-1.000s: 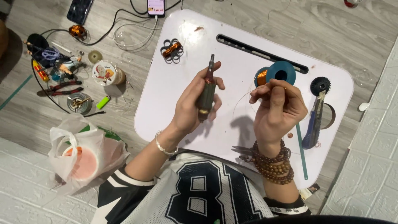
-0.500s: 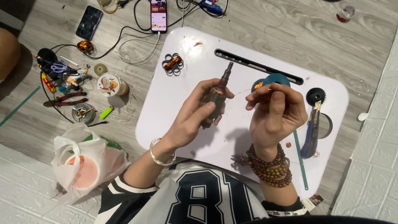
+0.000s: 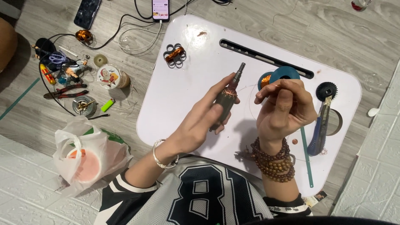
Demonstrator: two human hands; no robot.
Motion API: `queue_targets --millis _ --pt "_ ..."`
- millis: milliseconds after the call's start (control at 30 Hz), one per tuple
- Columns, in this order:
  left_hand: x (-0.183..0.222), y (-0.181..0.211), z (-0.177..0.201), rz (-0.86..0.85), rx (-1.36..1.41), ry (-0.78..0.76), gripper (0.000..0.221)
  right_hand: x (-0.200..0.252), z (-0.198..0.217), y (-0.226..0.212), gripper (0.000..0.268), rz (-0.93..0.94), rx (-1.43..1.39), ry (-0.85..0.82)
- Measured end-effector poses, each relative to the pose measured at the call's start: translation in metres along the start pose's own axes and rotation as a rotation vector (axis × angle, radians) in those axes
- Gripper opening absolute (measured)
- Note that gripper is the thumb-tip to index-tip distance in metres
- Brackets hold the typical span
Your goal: A person is manually winding copper wire onto a motor armature, using a small tool to press the wire into the armature's slots.
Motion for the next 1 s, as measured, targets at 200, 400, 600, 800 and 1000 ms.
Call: queue_targets --millis 200,400,600,800,1000 --pt "0.004 0.012 -0.005 -0.033 -0.068 -0.014 0.057 0.002 0.005 0.005 0.016 -0.003 -0.015 -0.025" --pt "0.004 0.018 -0.006 -0.082 -0.144 -0.006 0.050 0.004 0.008 0.008 0.017 -0.016 -0.044 -0.018" --pt "0.002 0.025 -0.004 -0.122 -0.204 0.027 0.052 0.013 -0.004 0.007 0.030 -0.321 -0.216 -0.100" --pt "-0.007 0.041 0.004 -0.139 -0.296 0.026 0.051 0.029 -0.031 -0.027 0.046 -0.687 0.290 -0.453" --pt "-0.014 0.058 0.004 -0.149 -0.564 -0.053 0.054 0.027 -0.012 -0.102 0.010 -0.440 0.508 -0.611"
Point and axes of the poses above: each hand's wrist, its own x-axis away from the middle knuckle, its own z-axis out of the back of the hand, y = z × x, the point moved 6 cm from there along -x, towards the middle knuckle, and after that the axes turned 8 degrees about -z, right-handed, at the moved point
